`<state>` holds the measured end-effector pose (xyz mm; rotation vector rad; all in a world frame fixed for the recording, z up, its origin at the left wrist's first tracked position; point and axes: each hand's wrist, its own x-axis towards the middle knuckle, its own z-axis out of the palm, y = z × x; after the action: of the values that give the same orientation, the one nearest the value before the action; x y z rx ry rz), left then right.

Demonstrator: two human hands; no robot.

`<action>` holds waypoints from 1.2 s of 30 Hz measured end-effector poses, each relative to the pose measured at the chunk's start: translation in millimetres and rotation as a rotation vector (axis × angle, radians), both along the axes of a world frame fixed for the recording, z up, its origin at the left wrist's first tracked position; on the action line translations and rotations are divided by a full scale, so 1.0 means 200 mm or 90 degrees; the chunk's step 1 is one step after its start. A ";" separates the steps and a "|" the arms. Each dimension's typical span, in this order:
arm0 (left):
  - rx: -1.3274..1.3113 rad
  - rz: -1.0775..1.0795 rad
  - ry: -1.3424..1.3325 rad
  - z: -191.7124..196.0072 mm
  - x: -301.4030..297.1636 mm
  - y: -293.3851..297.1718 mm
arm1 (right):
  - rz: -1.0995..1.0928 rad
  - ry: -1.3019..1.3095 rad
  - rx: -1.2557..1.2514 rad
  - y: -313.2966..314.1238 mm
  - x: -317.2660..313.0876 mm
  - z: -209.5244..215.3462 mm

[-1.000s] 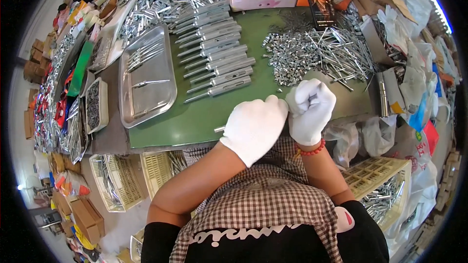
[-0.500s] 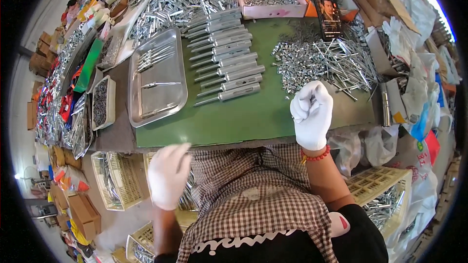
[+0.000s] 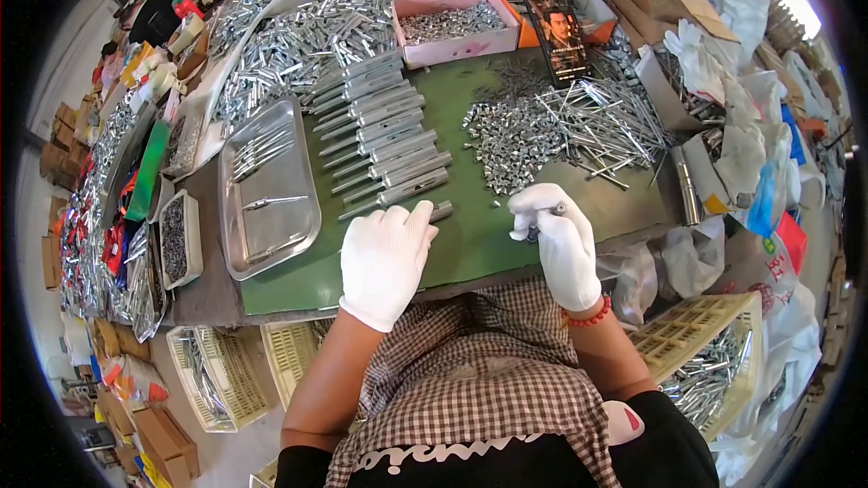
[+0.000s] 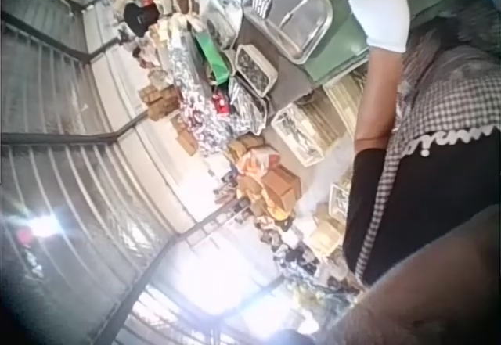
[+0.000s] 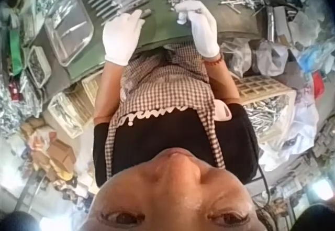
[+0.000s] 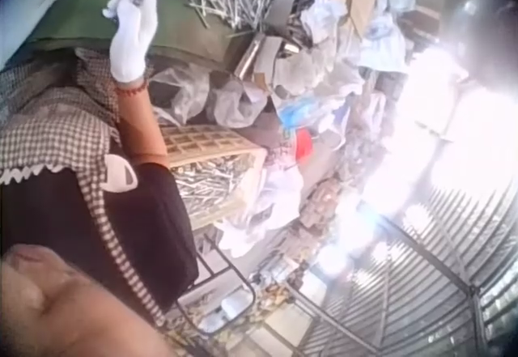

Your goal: Manually assembling small metal components by inserting pins into sleeves at a workbench.

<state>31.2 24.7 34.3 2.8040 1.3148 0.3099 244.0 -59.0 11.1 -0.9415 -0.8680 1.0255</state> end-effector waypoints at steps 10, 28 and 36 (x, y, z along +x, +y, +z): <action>-0.036 -0.041 -0.162 -0.01 -0.05 0.02 | 0.005 -0.103 -0.079 -0.05 0.01 0.07; -0.152 -0.009 -0.257 0.00 -0.07 0.00 | -0.032 -0.482 -0.036 -0.01 -0.01 0.06; -0.091 -0.157 -0.142 0.12 0.05 -0.09 | 0.124 -0.115 -0.294 -0.07 0.01 0.16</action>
<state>42.1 5.9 57.5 2.6782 0.8988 0.4794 246.5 -73.1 43.0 -1.3735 -0.9014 1.3573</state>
